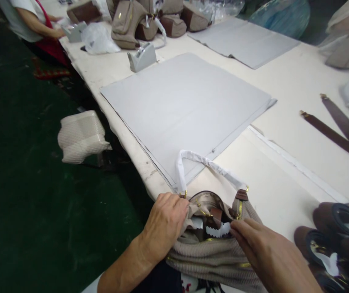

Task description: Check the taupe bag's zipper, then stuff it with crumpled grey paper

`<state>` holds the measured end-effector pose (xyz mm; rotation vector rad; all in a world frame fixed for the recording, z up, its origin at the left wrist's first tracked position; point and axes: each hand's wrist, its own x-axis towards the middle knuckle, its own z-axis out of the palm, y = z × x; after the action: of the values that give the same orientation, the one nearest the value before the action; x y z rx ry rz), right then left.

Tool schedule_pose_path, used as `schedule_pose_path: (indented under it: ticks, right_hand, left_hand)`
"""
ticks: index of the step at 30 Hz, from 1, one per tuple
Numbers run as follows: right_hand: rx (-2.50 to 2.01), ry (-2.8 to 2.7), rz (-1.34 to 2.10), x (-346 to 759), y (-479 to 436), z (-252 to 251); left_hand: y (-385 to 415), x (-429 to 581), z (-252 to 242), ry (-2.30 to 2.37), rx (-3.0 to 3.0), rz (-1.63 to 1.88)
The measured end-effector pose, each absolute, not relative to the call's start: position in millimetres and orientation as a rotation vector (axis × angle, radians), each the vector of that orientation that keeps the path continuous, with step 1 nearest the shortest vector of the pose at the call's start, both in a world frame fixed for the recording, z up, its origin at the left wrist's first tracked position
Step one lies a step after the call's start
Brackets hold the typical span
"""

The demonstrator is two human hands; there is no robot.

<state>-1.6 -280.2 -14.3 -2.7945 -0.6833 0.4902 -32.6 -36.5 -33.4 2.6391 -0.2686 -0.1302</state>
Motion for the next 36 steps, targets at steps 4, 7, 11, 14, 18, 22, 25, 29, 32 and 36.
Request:
schedule_pose_path:
  ticks: [4, 7, 11, 14, 18, 22, 25, 29, 32, 36]
  right_hand:
    - [-2.645, -0.503, 0.381, -0.5, -293.9, -2.2]
    - [-2.437, -0.156, 0.309, 3.6, -289.7, 0.3]
    - [-1.788, 0.254, 0.416, 10.5, -270.2, -14.5]
    - [-1.291, 0.388, 0.523, 14.0, -259.2, -28.5]
    - [-1.086, 0.441, 0.593, 15.3, -256.4, -35.7]
    - [-1.177, 0.456, 0.543, 16.1, -254.6, -37.8]
    - [-1.373, 0.335, 0.455, 17.1, -250.0, -41.6]
    - [-1.467, 0.190, 0.412, 16.7, -243.8, -50.7]
    - [-1.401, 0.228, 0.423, 15.1, -240.4, -59.3]
    - [-1.279, 0.315, 0.436, 13.8, -237.8, -66.1]
  left_hand:
    - [-33.8, -21.8, -32.1, -0.202, 2.539, -0.120]
    - [-37.1, -9.5, -32.0, -0.117, 2.258, -0.045]
    - [-53.7, 8.3, -40.4, 0.056, 1.758, -0.237]
    - [-66.5, 16.5, -50.7, 0.150, 1.345, -0.410]
    - [-72.0, 18.0, -58.6, 0.277, 1.120, -0.424]
    - [-71.5, 14.3, -55.8, 0.341, 1.077, -0.388]
    - [-73.0, 11.6, -52.4, 0.265, 1.189, -0.370]
    - [-77.3, 10.3, -52.1, 0.148, 1.366, -0.321]
    - [-79.8, 10.3, -53.2, 0.210, 1.343, -0.367]
    - [-79.2, 9.6, -50.7, 0.213, 1.389, -0.411]
